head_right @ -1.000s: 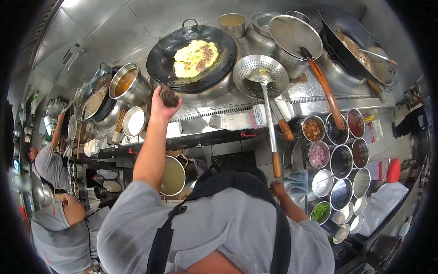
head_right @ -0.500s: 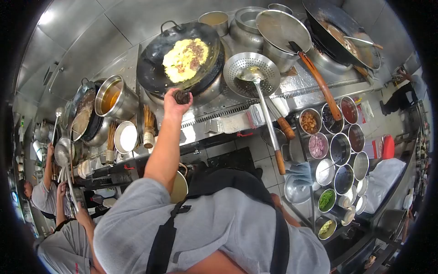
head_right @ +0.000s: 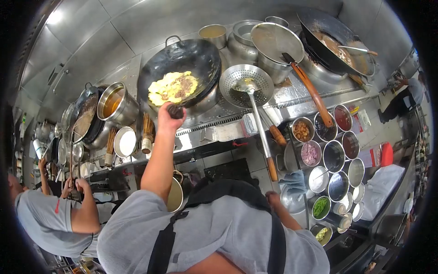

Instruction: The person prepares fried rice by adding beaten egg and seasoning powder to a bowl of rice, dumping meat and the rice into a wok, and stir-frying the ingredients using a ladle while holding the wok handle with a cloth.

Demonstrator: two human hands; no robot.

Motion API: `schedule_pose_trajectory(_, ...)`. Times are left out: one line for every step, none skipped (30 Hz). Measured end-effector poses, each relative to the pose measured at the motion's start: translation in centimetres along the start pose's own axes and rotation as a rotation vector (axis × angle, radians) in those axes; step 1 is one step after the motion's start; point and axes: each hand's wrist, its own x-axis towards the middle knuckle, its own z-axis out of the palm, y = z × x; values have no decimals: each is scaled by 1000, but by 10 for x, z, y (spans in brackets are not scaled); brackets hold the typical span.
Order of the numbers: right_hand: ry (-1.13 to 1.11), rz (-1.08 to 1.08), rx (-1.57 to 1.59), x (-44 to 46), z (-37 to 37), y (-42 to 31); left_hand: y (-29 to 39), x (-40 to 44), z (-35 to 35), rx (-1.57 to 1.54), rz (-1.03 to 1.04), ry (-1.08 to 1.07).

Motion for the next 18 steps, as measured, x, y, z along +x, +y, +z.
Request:
schedule_pose_trajectory(-166,415,412,-20,13,4,-9,-3,5,-43,-33,3)
schedule_pose_trajectory(-171,894,748,-38,25,6,-19,-6,13,-83,-66,3)
schedule_pose_trajectory(-273,790,625,-39,22,10,-29,3,4,-108,-103,-77)
schedule_pose_trajectory(-371,686,499,-41,17,14,-40,-4,2,-130,-112,-96)
schedule_pose_trajectory(-460,578,370,-39,11,19,-54,-13,-2,-126,-55,-101)
schedule_pose_trajectory(-545,471,240,-38,3,23,-64,-34,-4,-120,0,-106)
schedule_pose_trajectory(-632,371,104,-41,-9,25,-69,-46,-14,-124,7,-80)
schedule_pose_trajectory(-707,261,-29,-43,-21,27,-75,-57,-23,-128,13,-55)
schedule_pose_trajectory(-601,149,-81,-22,-40,22,-73,-72,-31,-113,5,-32)
schedule_pose_trajectory(-486,41,-148,1,-62,14,-64,-88,-38,-100,-2,-5)
schedule_pose_trajectory(-364,-56,-223,28,-88,3,-53,-104,-42,-82,7,47)
schedule_pose_trajectory(-293,411,184,47,-97,-12,-41,-115,-45,-61,17,98)
schedule_pose_trajectory(-197,870,595,75,-101,-30,-27,-119,-49,-34,25,127)
schedule_pose_trajectory(-77,1315,1012,100,-111,-48,-13,-122,-51,-8,37,153)
schedule_pose_trajectory(-44,1229,1148,111,-107,-51,1,-122,-46,44,54,91)
schedule_pose_trajectory(-22,1145,1279,109,-86,-47,15,-120,-42,95,71,41)
schedule_pose_trajectory(-33,986,1598,97,-63,-37,29,-106,-39,141,57,31)
schedule_pose_trajectory(-83,911,1423,86,-47,-33,40,-86,-36,165,35,74)
